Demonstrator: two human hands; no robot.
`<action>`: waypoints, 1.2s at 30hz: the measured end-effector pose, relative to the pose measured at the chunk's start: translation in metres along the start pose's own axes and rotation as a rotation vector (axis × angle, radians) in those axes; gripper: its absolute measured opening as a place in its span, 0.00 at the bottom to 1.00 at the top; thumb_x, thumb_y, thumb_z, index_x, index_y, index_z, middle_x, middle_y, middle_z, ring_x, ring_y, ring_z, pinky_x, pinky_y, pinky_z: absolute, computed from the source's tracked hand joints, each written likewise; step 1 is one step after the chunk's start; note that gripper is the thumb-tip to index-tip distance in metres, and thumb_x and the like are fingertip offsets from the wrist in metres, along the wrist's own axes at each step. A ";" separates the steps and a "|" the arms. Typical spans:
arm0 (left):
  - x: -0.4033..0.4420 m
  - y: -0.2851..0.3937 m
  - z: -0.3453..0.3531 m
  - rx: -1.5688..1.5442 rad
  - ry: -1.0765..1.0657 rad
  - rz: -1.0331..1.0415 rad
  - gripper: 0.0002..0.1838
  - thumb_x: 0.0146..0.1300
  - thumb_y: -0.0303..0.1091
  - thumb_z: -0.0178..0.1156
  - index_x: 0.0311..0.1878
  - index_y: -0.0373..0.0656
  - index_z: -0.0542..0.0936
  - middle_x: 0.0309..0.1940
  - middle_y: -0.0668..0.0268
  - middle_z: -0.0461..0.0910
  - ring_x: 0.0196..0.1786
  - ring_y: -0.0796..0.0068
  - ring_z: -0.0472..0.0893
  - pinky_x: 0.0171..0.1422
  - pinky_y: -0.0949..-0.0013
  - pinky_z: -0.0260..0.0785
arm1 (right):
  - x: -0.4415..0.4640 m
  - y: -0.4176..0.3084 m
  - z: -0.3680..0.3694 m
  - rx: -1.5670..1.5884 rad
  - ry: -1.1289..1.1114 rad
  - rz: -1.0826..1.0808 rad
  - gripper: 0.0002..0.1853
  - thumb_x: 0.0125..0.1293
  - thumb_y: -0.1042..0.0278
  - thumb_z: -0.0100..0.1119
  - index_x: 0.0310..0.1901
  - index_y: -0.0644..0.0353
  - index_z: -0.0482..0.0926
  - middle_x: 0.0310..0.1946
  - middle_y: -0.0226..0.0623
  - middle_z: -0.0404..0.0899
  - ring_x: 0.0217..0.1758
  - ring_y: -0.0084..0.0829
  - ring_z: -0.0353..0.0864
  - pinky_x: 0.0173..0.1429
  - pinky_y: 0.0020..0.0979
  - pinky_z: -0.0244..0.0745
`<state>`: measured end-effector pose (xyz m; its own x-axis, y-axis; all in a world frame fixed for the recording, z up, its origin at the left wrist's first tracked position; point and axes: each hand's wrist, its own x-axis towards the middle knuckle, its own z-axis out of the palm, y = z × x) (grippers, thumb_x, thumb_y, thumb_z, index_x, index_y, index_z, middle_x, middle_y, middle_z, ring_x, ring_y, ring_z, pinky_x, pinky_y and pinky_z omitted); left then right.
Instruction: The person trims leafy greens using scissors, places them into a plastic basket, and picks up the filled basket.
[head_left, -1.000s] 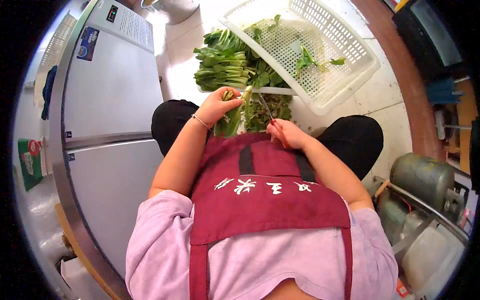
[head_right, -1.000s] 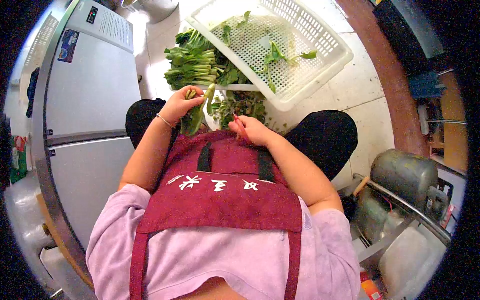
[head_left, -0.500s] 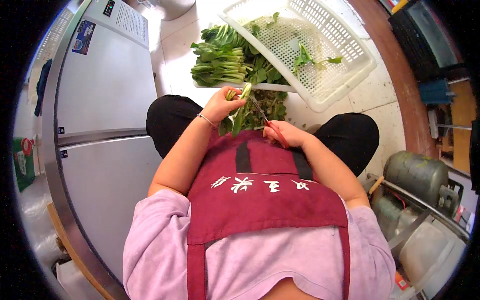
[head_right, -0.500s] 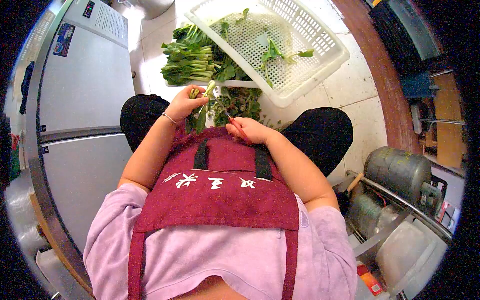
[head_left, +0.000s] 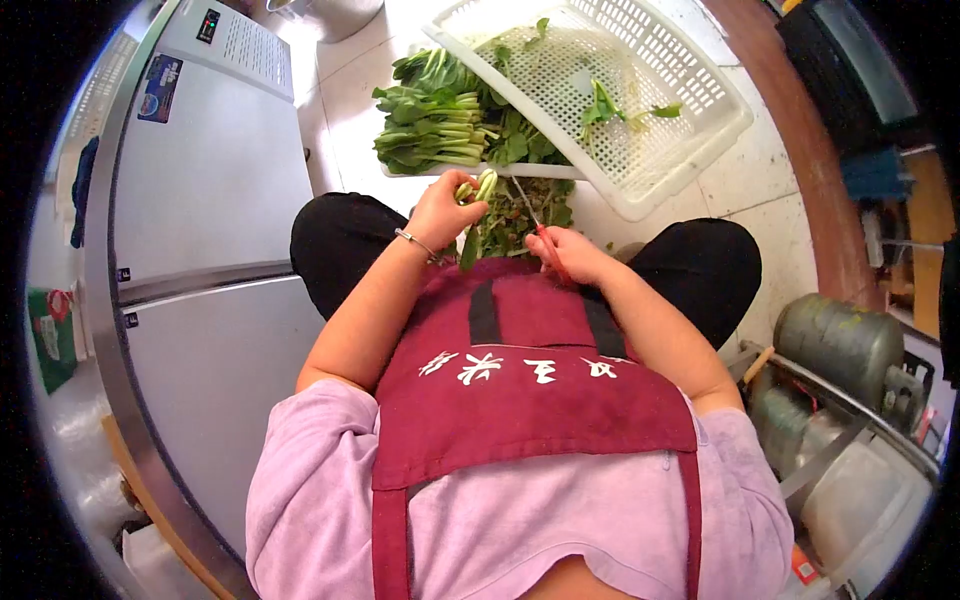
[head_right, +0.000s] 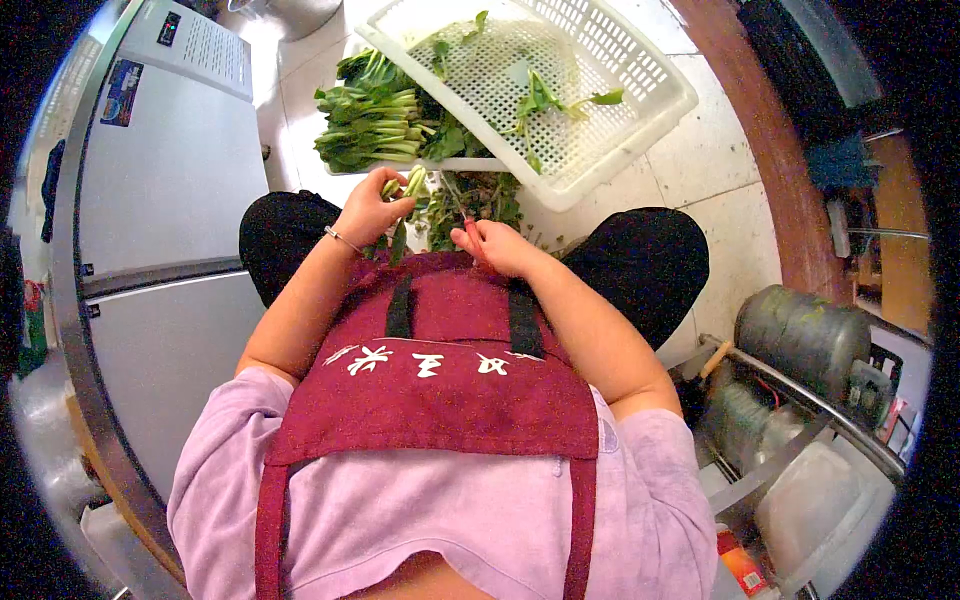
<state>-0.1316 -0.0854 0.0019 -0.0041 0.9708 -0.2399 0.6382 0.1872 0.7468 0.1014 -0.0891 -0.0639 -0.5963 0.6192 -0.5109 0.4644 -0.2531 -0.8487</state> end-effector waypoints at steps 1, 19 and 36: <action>0.001 -0.001 0.000 -0.004 0.000 -0.005 0.19 0.49 0.36 0.66 0.42 0.40 0.74 0.32 0.62 0.77 0.34 0.77 0.76 0.38 0.71 0.71 | -0.001 0.000 0.000 0.003 0.001 0.000 0.30 0.63 0.38 0.48 0.36 0.65 0.75 0.29 0.40 0.78 0.31 0.32 0.76 0.40 0.32 0.70; 0.000 -0.006 -0.002 -0.730 -0.292 -0.305 0.12 0.58 0.29 0.60 0.45 0.38 0.76 0.33 0.68 0.77 0.32 0.79 0.76 0.35 0.73 0.71 | -0.014 -0.013 -0.007 0.239 -0.354 -0.051 0.29 0.68 0.37 0.36 0.39 0.60 0.74 0.23 0.29 0.75 0.22 0.23 0.72 0.27 0.24 0.67; 0.001 -0.001 0.013 -0.069 -0.229 -0.076 0.17 0.60 0.42 0.60 0.44 0.37 0.78 0.30 0.66 0.79 0.33 0.79 0.75 0.39 0.72 0.69 | -0.012 -0.013 -0.003 0.120 -0.252 -0.088 0.32 0.65 0.33 0.38 0.39 0.61 0.74 0.24 0.32 0.74 0.26 0.25 0.73 0.32 0.26 0.68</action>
<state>-0.1226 -0.0862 -0.0070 0.1295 0.8957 -0.4253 0.5887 0.2757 0.7599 0.1047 -0.0908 -0.0466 -0.7815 0.4424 -0.4399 0.3319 -0.3021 -0.8936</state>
